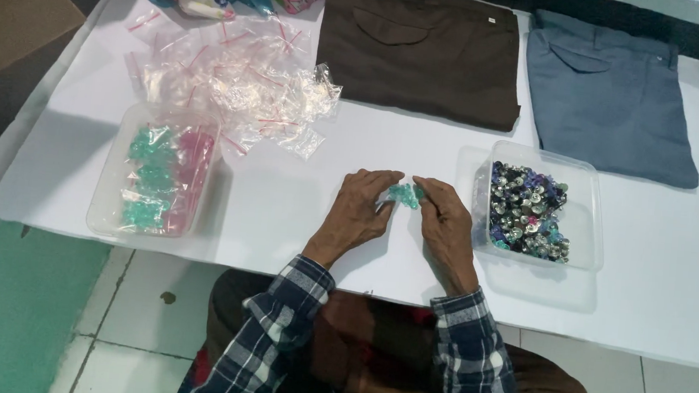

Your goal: Packaging small plastic accessories into individual plastic bags

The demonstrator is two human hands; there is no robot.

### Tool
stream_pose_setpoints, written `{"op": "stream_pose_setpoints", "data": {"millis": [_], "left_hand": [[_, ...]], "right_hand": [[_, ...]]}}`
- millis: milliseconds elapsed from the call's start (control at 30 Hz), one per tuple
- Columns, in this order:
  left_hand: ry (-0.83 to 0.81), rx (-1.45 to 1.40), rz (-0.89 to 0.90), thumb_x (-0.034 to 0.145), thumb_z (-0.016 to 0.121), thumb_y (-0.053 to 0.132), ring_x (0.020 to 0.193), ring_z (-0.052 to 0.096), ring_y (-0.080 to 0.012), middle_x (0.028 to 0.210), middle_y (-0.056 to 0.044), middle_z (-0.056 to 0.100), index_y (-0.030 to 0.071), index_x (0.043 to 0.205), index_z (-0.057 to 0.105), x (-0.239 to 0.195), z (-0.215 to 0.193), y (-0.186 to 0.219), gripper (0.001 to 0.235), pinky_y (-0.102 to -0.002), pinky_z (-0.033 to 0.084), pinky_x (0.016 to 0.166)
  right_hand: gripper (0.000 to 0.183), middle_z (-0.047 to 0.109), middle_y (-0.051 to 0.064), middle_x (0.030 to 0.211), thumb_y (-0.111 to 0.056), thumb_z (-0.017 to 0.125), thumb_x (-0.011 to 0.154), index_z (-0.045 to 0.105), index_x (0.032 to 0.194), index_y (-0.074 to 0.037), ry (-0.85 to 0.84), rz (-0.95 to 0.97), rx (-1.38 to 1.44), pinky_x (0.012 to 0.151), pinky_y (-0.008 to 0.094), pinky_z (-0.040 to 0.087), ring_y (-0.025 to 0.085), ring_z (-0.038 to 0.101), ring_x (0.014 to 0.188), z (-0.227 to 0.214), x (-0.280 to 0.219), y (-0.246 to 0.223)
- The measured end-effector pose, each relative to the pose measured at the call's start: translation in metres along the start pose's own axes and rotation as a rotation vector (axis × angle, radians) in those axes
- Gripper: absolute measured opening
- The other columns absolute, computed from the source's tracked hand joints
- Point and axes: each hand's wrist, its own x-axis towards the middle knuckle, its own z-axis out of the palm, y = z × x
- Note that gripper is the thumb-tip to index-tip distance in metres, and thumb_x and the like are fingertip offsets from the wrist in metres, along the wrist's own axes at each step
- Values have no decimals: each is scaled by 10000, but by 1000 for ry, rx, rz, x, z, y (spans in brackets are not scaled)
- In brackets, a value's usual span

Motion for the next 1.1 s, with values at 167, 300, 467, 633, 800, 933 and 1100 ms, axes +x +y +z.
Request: {"op": "stream_pose_setpoints", "data": {"millis": [167,300,467,633,800,933,1100], "left_hand": [[-3,-63,-5,849,692,81,1013,686,-204,1217,-34,701,165,1277,646,-2,-7,7,439,-394,478,985],[-16,-145,-16,867,675,17,1002,709,-216,1185,-36,706,159,1277,643,-2,-4,6,435,-390,478,1003],[-23,-176,-20,870,680,13,1023,711,-221,1176,-38,704,164,1303,628,-2,-1,4,461,-399,476,1022],[-12,-179,-26,868,694,41,1031,712,-207,1217,-41,697,159,1306,625,-4,-1,4,459,-382,472,1019],[27,-170,26,844,718,40,996,717,-240,1183,-51,705,141,1247,640,-2,2,2,423,-410,503,982],[25,-166,68,860,701,43,995,719,-226,1203,-52,703,133,1254,637,-3,2,1,409,-409,504,986],[179,-184,103,860,725,78,879,731,-274,1129,-91,713,115,1198,685,0,4,1,343,-427,576,842]], "right_hand": [[458,678,167,1244,-54,613,906,677,1353,-135,47,33,16,818,369,584,299,702,1028,-1,-9,4],[474,676,167,1242,-33,649,889,669,1356,-109,21,26,48,760,317,583,263,703,998,-1,-8,7],[460,673,153,1243,-34,651,915,663,1367,-120,-8,1,34,742,313,585,248,691,1001,1,-8,14],[425,675,146,1252,-71,640,949,661,1370,-128,26,-14,39,738,321,585,245,695,993,-1,-9,12],[393,692,168,1187,-55,646,944,679,1334,-90,75,-34,67,712,345,590,230,682,890,1,-7,14],[391,694,171,1182,-39,672,933,689,1322,-74,167,-115,22,712,327,601,264,714,925,8,-9,26],[250,698,113,1069,-92,629,1002,713,1231,-41,299,-350,-243,744,363,627,293,732,904,9,-16,14]]}}
